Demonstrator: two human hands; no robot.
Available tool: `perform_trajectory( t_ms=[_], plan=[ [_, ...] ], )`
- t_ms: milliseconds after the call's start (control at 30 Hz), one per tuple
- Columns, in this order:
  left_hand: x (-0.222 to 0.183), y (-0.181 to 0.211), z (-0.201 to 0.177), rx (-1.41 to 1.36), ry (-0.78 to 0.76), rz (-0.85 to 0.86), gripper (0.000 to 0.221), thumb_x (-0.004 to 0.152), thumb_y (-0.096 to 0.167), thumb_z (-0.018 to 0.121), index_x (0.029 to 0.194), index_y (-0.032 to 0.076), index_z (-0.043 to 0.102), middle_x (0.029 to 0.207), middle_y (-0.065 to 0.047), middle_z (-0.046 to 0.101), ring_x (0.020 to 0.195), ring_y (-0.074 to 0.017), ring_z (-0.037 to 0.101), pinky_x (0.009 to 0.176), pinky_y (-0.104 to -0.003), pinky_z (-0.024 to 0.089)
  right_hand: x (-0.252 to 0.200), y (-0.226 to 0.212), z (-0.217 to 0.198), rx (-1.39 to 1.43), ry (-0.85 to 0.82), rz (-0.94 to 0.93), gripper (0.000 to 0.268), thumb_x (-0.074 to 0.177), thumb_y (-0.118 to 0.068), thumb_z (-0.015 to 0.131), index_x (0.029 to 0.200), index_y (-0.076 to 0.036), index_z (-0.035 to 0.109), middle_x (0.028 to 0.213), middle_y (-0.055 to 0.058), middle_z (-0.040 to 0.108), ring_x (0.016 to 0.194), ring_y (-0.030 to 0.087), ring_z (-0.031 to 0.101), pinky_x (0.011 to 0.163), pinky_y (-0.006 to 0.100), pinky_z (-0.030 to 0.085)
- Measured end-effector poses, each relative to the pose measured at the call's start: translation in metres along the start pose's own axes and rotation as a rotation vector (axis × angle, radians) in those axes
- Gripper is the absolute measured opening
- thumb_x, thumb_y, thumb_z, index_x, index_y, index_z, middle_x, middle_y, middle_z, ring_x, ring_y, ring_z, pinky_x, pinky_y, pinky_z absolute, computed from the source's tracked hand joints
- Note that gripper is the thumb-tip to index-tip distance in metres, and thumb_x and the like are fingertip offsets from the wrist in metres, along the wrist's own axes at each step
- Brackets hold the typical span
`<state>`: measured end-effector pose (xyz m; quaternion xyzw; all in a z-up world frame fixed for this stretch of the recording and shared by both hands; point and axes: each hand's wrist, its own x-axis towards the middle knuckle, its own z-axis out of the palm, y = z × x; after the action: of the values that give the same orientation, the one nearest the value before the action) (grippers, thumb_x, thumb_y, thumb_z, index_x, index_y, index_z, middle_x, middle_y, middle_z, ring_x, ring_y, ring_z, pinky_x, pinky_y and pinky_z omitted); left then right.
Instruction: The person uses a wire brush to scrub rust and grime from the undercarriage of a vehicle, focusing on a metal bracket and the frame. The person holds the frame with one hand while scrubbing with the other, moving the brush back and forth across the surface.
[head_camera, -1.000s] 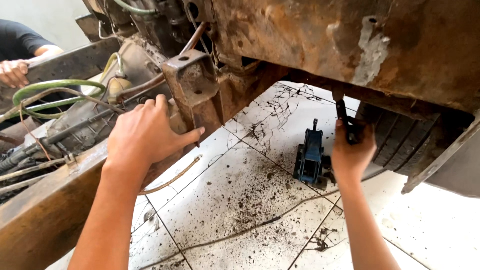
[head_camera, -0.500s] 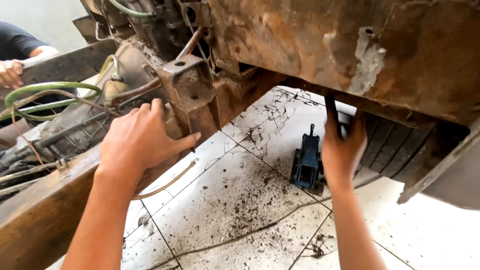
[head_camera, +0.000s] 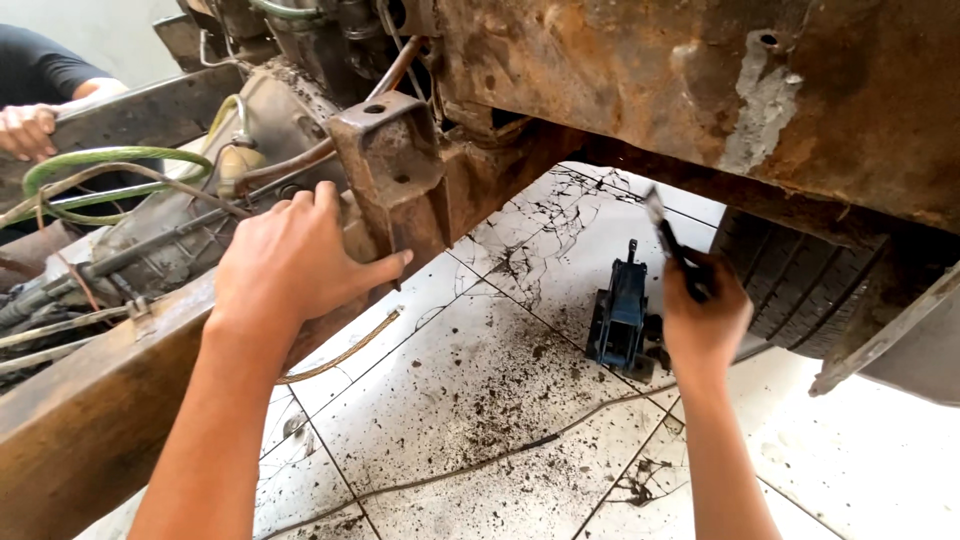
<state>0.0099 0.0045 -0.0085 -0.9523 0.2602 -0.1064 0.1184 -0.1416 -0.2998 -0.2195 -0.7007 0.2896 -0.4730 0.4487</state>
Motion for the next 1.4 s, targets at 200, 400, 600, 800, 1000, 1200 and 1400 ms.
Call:
perform_trajectory(
  t_ms=[200,400,600,800,1000,1200,1400],
  plan=[
    [-0.004,0.002,-0.005,0.003,0.000,-0.002,0.112,0.073,0.090,0.061,0.130,-0.006,0.057,0.109,-0.022,0.070,0.098,-0.0297,0.071,0.081,-0.040,0.059,0.036,-0.002,0.014,-0.196,0.049,-0.107,0.018,0.099,-0.016,0.070,0.110,-0.002,0.074,0.081,0.006,0.070,0.050,0.008,0.051,0.041,0.025,0.035],
    [-0.002,0.005,-0.011,0.001,-0.052,-0.029,0.120,0.072,0.091,0.061,0.138,-0.009,0.050,0.106,-0.022,0.070,0.092,-0.0283,0.073,0.073,-0.038,0.063,0.004,0.003,0.005,-0.120,0.013,-0.175,0.019,0.098,-0.016,0.070,0.108,-0.001,0.074,0.085,0.007,0.071,0.056,0.009,0.055,0.047,0.025,0.039],
    [-0.003,0.006,-0.008,-0.024,-0.072,-0.031,0.121,0.074,0.089,0.059,0.144,-0.009,0.046,0.107,-0.023,0.070,0.091,-0.0272,0.074,0.073,-0.038,0.062,0.022,0.008,0.008,-0.060,0.117,-0.178,0.019,0.102,-0.015,0.071,0.109,0.002,0.073,0.085,0.007,0.069,0.063,0.008,0.055,0.054,0.025,0.040],
    [-0.003,0.003,-0.012,-0.018,-0.068,-0.050,0.119,0.072,0.091,0.060,0.138,-0.007,0.050,0.108,-0.021,0.070,0.093,-0.0265,0.073,0.074,-0.037,0.063,0.003,-0.014,0.007,0.084,0.017,-0.052,0.023,0.099,-0.016,0.067,0.114,0.001,0.071,0.083,0.005,0.067,0.056,0.006,0.051,0.045,0.022,0.035],
    [-0.004,0.003,-0.008,-0.006,0.011,0.008,0.113,0.072,0.091,0.061,0.128,-0.007,0.057,0.109,-0.023,0.069,0.097,-0.0295,0.071,0.082,-0.039,0.059,0.045,-0.016,0.042,-0.042,-0.009,-0.066,0.026,0.099,-0.016,0.065,0.118,0.000,0.069,0.094,0.011,0.073,0.051,0.011,0.056,0.041,0.028,0.039],
    [0.000,0.003,-0.010,-0.011,-0.076,-0.045,0.120,0.071,0.091,0.061,0.139,-0.007,0.049,0.108,-0.022,0.069,0.094,-0.0283,0.073,0.076,-0.039,0.062,0.031,-0.035,0.035,-0.057,-0.059,-0.034,0.028,0.098,-0.017,0.066,0.122,-0.001,0.069,0.094,0.014,0.074,0.057,0.017,0.060,0.047,0.034,0.044],
    [-0.008,0.009,-0.018,-0.061,-0.086,-0.046,0.109,0.074,0.087,0.059,0.130,-0.007,0.058,0.107,-0.021,0.072,0.094,-0.0289,0.074,0.078,-0.040,0.061,0.060,0.009,0.081,-0.064,-0.107,-0.046,0.028,0.104,-0.024,0.067,0.121,-0.003,0.070,0.096,0.014,0.076,0.062,0.019,0.063,0.057,0.034,0.051]
  ],
)
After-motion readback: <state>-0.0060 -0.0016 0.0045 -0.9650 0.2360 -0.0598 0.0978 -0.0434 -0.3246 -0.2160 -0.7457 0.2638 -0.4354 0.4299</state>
